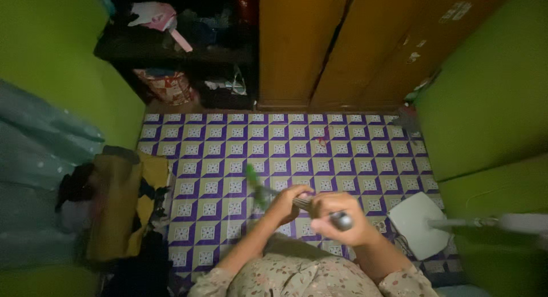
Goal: The person assembles a broom by hand. They hold the broom head and rotate the metal handle to screw it into the socket, repeatedly turning the handle until it is fully attached.
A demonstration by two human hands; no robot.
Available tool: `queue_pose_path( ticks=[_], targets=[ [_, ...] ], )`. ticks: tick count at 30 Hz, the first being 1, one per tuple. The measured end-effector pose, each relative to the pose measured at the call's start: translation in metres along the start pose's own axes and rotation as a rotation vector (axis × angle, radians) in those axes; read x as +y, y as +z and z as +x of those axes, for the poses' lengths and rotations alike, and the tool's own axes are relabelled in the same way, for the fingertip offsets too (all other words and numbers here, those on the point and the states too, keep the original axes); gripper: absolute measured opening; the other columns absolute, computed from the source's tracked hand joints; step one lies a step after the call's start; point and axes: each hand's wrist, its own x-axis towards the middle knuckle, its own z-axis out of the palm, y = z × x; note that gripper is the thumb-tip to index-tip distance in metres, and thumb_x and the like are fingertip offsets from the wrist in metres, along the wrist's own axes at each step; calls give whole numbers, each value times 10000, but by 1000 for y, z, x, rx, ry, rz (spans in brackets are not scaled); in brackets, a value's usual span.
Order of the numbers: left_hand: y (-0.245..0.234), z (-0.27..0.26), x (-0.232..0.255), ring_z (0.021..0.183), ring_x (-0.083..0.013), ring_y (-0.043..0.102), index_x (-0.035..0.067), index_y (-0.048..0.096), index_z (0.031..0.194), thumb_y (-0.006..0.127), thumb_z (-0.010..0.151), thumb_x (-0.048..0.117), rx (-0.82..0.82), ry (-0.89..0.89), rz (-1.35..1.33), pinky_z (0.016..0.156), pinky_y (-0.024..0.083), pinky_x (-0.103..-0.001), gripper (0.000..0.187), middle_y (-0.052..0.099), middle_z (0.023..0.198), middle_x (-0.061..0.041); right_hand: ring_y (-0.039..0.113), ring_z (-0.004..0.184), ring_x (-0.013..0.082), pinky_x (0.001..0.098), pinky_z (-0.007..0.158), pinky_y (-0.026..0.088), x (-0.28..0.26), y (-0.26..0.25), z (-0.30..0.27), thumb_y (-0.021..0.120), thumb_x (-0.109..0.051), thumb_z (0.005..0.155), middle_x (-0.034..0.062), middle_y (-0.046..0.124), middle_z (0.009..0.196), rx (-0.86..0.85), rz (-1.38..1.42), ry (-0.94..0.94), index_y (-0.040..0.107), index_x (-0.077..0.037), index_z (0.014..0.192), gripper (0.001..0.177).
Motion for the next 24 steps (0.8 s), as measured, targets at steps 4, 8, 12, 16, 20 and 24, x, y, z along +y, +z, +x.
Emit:
queue_pose_path(
  ticks=[4,8,12,16,20,24],
  targets=[
    [-41,-24,-23,1040,-248,712,135,683,1222,596,872,-60,22,-147,263,894,573,-358,411,722,1176,-84,475,568,101,283,518,388,53,3,-7,722,-119,931,6,545,622,234,167,122,526,-106,656,338],
    [-83,-53,-101,1053,-312,686,105,693,1168,642,798,-35,226,-122,372,894,541,-405,400,711,1145,-132,560,602,116,277,526,454,146,39,1,727,-166,906,24,641,679,231,46,359,665,-95,716,212],
    [-90,-75,-116,1065,-342,671,125,728,1093,688,801,38,120,-465,598,896,519,-443,307,716,1110,-128,599,765,90,282,676,493,185,72,-15,740,-140,976,34,629,778,122,108,297,599,-82,763,261],
    [-71,-63,-118,1047,-360,683,118,720,1068,653,702,-77,312,-103,462,908,536,-422,420,725,1090,-145,531,536,64,273,468,405,164,52,-4,730,-180,914,-5,623,627,102,75,405,585,-89,651,314],
    [-30,-30,-108,1071,-308,682,125,730,1139,603,688,-81,102,-30,215,923,563,-401,512,704,1168,-127,479,600,70,276,543,386,89,25,6,737,-171,930,-19,551,639,82,-40,389,564,-69,678,323],
    [-9,-28,-61,1016,-288,673,43,726,1080,588,1010,305,-121,-29,-165,891,558,-439,304,687,1074,-130,490,563,106,279,537,384,26,30,20,712,-157,921,1,532,583,-4,-130,390,564,-64,631,338]
  ],
)
